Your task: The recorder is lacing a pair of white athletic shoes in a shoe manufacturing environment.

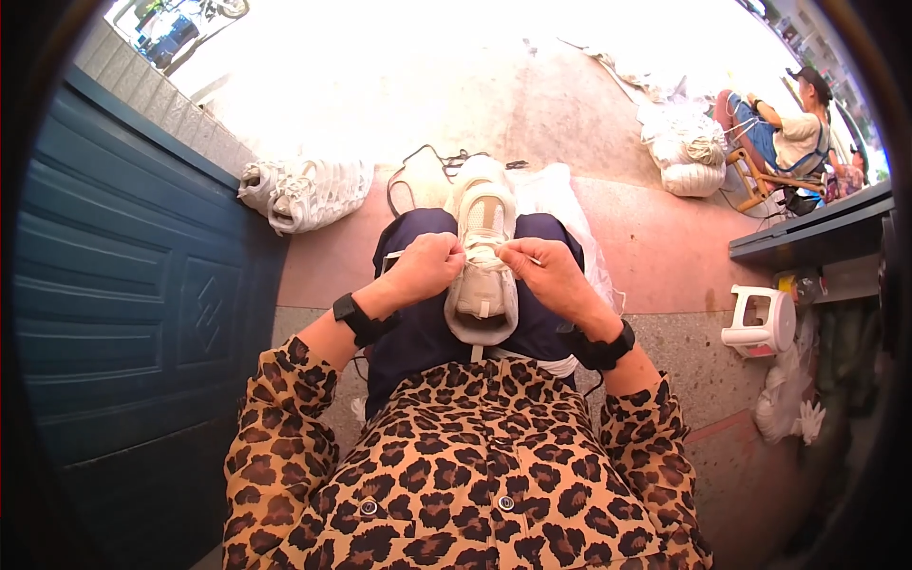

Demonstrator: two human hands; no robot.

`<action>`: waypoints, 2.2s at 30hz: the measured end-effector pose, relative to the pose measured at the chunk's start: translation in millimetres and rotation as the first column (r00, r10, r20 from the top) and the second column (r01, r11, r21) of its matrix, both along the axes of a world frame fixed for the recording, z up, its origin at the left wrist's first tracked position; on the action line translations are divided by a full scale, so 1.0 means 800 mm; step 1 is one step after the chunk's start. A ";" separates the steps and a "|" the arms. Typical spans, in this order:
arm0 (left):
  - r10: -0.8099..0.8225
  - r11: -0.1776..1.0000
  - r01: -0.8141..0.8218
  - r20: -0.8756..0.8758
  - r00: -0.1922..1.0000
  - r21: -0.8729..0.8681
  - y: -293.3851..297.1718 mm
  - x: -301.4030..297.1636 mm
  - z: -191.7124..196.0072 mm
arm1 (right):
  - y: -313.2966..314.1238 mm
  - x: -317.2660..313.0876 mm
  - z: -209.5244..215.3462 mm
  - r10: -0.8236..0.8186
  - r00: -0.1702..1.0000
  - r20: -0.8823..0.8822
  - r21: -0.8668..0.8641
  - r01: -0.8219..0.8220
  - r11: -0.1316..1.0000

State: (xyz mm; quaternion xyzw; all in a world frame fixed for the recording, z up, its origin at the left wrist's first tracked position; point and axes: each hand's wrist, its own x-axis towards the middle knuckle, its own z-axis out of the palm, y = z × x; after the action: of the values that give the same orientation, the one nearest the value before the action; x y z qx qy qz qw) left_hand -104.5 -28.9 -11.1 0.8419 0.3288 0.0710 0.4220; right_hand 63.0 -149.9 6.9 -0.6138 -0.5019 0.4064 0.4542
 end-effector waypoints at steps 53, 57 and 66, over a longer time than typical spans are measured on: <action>0.756 0.436 -0.066 0.326 0.568 -0.898 0.087 -0.085 0.025 | -0.121 0.168 -0.071 -0.485 0.502 -0.716 -0.099 0.615 0.783; 0.862 0.462 0.108 0.474 0.181 -0.881 0.197 -0.230 0.061 | -0.331 0.354 -0.127 0.021 -0.282 -0.959 -0.231 0.822 0.521; 0.858 0.485 -0.503 0.276 0.434 -0.715 0.147 -0.168 0.059 | -0.181 0.216 -0.066 -0.794 0.318 -0.519 -0.166 0.873 0.458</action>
State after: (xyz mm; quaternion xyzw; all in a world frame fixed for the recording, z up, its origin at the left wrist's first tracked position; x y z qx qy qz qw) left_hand -238.7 88.4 36.3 0.3942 0.5056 0.4145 0.6459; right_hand 236.0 -294.6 -46.2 -0.6105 0.0058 0.2268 0.7589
